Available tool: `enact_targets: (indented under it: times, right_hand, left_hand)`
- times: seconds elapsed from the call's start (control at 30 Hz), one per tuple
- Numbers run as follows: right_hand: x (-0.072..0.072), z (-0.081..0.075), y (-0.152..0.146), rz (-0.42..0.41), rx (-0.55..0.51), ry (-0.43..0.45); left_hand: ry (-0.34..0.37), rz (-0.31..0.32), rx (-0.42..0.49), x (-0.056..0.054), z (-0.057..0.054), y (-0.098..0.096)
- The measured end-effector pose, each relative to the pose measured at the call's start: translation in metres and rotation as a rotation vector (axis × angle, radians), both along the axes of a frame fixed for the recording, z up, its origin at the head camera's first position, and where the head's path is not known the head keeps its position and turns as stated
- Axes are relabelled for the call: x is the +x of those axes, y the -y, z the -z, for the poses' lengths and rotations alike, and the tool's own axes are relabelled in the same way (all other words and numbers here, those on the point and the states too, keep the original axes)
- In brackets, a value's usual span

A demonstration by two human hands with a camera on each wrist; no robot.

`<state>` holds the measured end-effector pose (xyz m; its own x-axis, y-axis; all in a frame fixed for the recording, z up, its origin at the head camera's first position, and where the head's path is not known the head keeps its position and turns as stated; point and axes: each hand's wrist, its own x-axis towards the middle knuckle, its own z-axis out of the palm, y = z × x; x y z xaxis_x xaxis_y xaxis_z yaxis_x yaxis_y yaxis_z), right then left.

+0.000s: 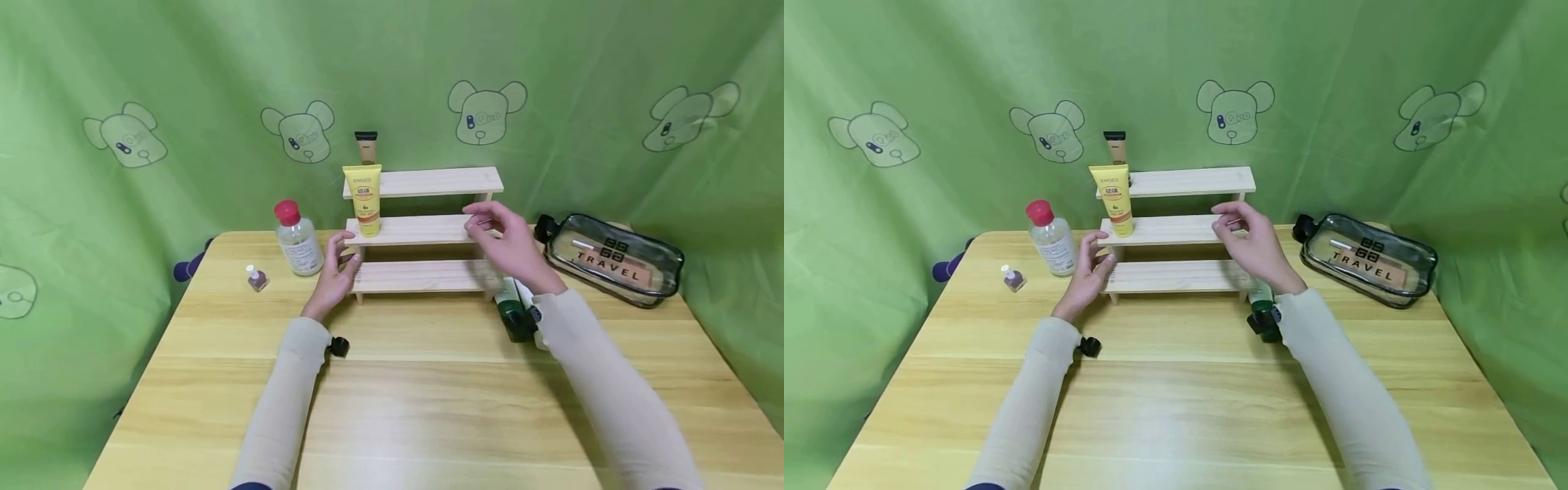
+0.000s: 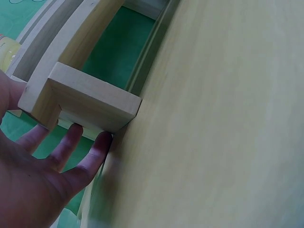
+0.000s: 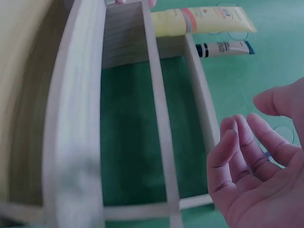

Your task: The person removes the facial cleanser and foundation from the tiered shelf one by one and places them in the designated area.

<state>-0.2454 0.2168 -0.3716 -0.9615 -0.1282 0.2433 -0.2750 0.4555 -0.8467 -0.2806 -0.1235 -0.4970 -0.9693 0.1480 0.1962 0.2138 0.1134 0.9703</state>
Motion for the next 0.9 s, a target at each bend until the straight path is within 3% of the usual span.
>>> enact_targets:
  times: [0.27, 0.47, 0.7, 0.9]
  right_hand:
    - [-0.017, -0.010, 0.028, -0.076, -0.049, -0.004]
    - [-0.028, -0.017, 0.047, -0.084, -0.056, 0.020]
    - [-0.042, -0.012, 0.064, -0.097, -0.071, 0.060]
    - [-0.051, -0.008, 0.084, -0.106, -0.138, 0.026]
  left_hand:
    - [0.004, 0.006, 0.008, 0.000, 0.000, 0.000]
    - [-0.011, 0.001, 0.001, 0.000, -0.001, 0.000]
    - [-0.015, 0.004, 0.003, 0.000, 0.000, 0.000]
    - [-0.006, 0.001, 0.006, 0.000, 0.000, 0.000]
